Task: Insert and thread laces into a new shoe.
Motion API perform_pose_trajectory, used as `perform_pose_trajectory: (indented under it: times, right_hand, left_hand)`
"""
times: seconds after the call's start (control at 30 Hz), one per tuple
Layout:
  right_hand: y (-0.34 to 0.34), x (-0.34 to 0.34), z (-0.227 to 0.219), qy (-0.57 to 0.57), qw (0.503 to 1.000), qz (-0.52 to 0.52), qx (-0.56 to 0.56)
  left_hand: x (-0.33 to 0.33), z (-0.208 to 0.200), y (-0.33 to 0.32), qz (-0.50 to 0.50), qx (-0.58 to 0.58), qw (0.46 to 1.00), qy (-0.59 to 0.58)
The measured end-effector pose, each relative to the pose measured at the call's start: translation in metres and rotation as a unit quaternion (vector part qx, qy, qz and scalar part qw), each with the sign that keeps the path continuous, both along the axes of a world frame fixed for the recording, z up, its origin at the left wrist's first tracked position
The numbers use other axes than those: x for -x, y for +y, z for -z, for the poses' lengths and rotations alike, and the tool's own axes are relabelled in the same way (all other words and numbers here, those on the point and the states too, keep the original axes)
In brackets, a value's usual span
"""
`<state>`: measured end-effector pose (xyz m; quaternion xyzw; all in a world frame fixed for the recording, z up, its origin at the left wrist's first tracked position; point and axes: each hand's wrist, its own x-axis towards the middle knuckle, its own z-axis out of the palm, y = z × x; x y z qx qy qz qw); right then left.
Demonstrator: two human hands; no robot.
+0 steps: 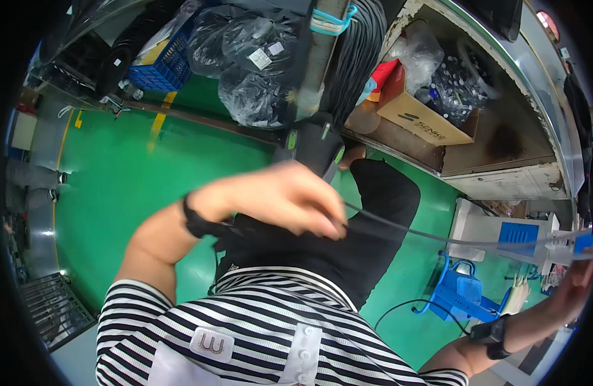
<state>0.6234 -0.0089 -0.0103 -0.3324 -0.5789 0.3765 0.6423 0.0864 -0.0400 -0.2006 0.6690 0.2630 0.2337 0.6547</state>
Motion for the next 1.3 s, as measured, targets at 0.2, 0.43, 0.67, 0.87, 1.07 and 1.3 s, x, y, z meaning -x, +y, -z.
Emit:
perform_pose_trajectory:
  times: [0.2,0.43,0.67,0.87,1.07,1.3]
  right_hand:
    - [0.032,0.105,0.218,-0.105,0.936,0.227,0.249]
    - [0.006,0.325,0.353,-0.141,0.884,-0.146,0.422]
    - [0.003,0.336,0.360,-0.254,0.862,-0.166,0.407]
    - [0.009,0.347,0.344,-0.581,0.810,-0.079,0.019]
    - [0.023,0.313,0.355,-0.536,0.827,-0.146,-0.088]
    - [0.034,0.311,0.348,-0.533,0.828,-0.161,-0.068]
  left_hand:
    - [0.262,0.085,-0.100,-0.600,0.231,0.683,-0.346]
    - [0.369,0.121,-0.267,-0.885,0.206,0.294,-0.298]
    - [0.261,0.196,-0.186,-0.746,0.128,0.576,0.308]
    - [0.053,0.124,-0.048,-0.461,-0.207,0.772,0.386]
    - [0.019,0.116,-0.025,-0.399,-0.312,0.744,0.437]
    - [0.005,0.122,-0.013,-0.382,-0.331,0.719,0.477]
